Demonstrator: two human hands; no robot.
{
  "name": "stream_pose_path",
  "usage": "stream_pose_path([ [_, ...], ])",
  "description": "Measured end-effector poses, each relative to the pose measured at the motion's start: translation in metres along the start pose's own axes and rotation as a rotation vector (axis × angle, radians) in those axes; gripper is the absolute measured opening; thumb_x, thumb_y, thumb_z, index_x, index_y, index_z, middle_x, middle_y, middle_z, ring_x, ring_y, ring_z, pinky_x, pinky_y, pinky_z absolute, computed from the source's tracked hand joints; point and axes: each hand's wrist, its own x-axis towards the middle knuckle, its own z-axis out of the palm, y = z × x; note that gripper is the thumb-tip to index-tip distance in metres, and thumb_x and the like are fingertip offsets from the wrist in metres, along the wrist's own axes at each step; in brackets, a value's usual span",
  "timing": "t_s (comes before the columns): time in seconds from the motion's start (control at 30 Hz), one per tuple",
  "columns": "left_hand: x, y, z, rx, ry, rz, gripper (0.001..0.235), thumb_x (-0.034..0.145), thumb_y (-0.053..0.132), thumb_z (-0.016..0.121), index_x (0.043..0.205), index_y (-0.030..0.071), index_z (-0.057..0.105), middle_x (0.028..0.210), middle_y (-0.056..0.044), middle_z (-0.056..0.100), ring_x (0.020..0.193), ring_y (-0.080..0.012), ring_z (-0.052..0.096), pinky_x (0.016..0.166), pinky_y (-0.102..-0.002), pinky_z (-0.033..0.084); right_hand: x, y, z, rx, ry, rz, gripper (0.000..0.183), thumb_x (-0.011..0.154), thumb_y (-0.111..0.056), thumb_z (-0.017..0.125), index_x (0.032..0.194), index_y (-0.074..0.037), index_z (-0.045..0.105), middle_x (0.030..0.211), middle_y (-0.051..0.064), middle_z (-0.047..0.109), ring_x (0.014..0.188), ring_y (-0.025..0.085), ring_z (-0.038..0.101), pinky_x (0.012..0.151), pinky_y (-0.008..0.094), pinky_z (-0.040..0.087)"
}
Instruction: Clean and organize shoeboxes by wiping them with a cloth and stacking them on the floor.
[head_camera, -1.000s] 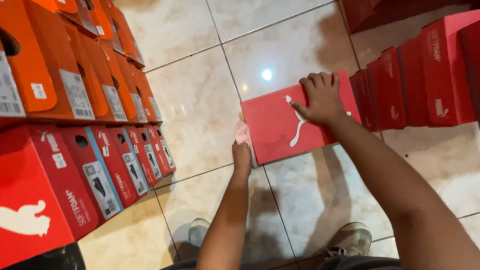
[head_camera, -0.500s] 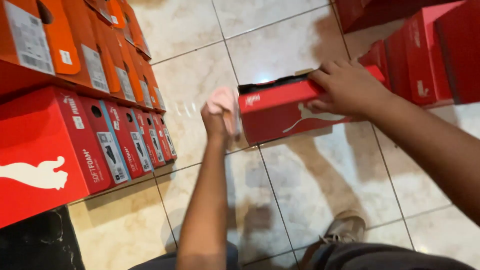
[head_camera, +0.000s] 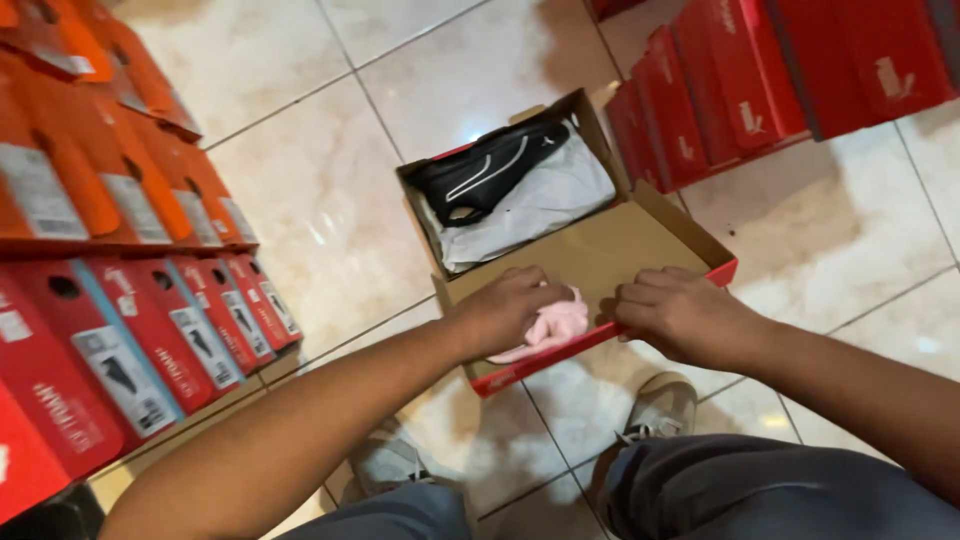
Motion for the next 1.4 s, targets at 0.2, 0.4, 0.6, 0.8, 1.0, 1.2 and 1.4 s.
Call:
stream_pose_path([
  [0.2,0.077,-0.068,0.071,0.475,0.120,-0.021,0.046,0.083,0.036,0.073,0.123,0.028,0.052,0.114,-0.001,0.053,0.106,-0.0309,0.061,0.085,-0.043,0.054,-0.009,0.002,0.016,0.012,0.135,-0.138,0.026,0.103,-0.039,0.053,0.085,-0.020,0.055,0.082,-0.001,0.052,0.081,0.023,0.058,0.066,0.037,0.044],
  [0.4,0.099,-0.029,0.073,-0.039,-0.198,0.093,0.044,0.105,0.038,0.046,0.148,0.029,0.043,0.131,-0.015,0.058,0.123,-0.0489,0.055,0.100,-0.062,0.046,-0.020,0.009,0.023,-0.034,0.170,-0.217,0.017,0.101,-0.030,0.053,0.090,-0.019,0.059,0.089,0.000,0.056,0.080,0.025,0.055,0.065,0.037,0.042],
  [0.6,0.022,-0.044,0.006,0.035,-0.249,0.499,0.034,0.106,0.039,0.044,0.129,0.024,0.066,0.123,-0.013,0.056,0.106,-0.0405,0.062,0.081,-0.053,0.052,-0.018,0.018,0.028,0.098,0.206,-0.280,0.024,0.108,-0.026,0.045,0.090,-0.018,0.059,0.081,0.002,0.049,0.078,0.026,0.053,0.068,0.038,0.042],
  [0.8,0.108,-0.032,0.056,0.182,-0.406,0.301,0.040,0.102,0.039,0.049,0.134,0.017,0.056,0.122,-0.024,0.056,0.113,-0.0486,0.057,0.088,-0.057,0.046,-0.024,0.022,0.039,0.040,0.178,-0.280,0.013,0.101,-0.022,0.050,0.092,-0.019,0.058,0.082,0.001,0.049,0.078,0.026,0.049,0.071,0.042,0.037],
  [1.0,0.190,-0.053,0.105,0.475,-0.210,0.090,0.071,0.086,0.071,0.057,0.143,0.031,0.041,0.118,-0.010,0.051,0.107,-0.0373,0.061,0.086,-0.053,0.046,-0.030,0.022,0.040,-0.059,0.157,-0.177,0.010,0.099,-0.019,0.051,0.091,-0.019,0.057,0.083,0.005,0.049,0.079,0.030,0.048,0.069,0.043,0.037],
  [1.2,0.105,-0.022,0.036,0.121,-0.276,0.411,0.043,0.089,0.035,0.067,0.128,0.019,0.055,0.098,-0.019,0.056,0.090,-0.0482,0.063,0.075,-0.060,0.051,-0.026,0.017,0.027,-0.025,0.150,-0.077,0.013,0.098,-0.033,0.053,0.090,-0.023,0.058,0.088,-0.001,0.051,0.082,0.023,0.050,0.068,0.040,0.037],
  [1.4,0.005,-0.054,0.006,0.204,-0.402,0.182,0.030,0.080,0.046,0.067,0.100,0.025,0.058,0.086,-0.007,0.059,0.077,-0.0380,0.067,0.068,-0.053,0.054,-0.025,0.012,0.021,0.126,0.105,0.083,0.018,0.098,-0.036,0.059,0.086,-0.022,0.061,0.084,-0.002,0.050,0.083,0.023,0.055,0.067,0.038,0.041],
])
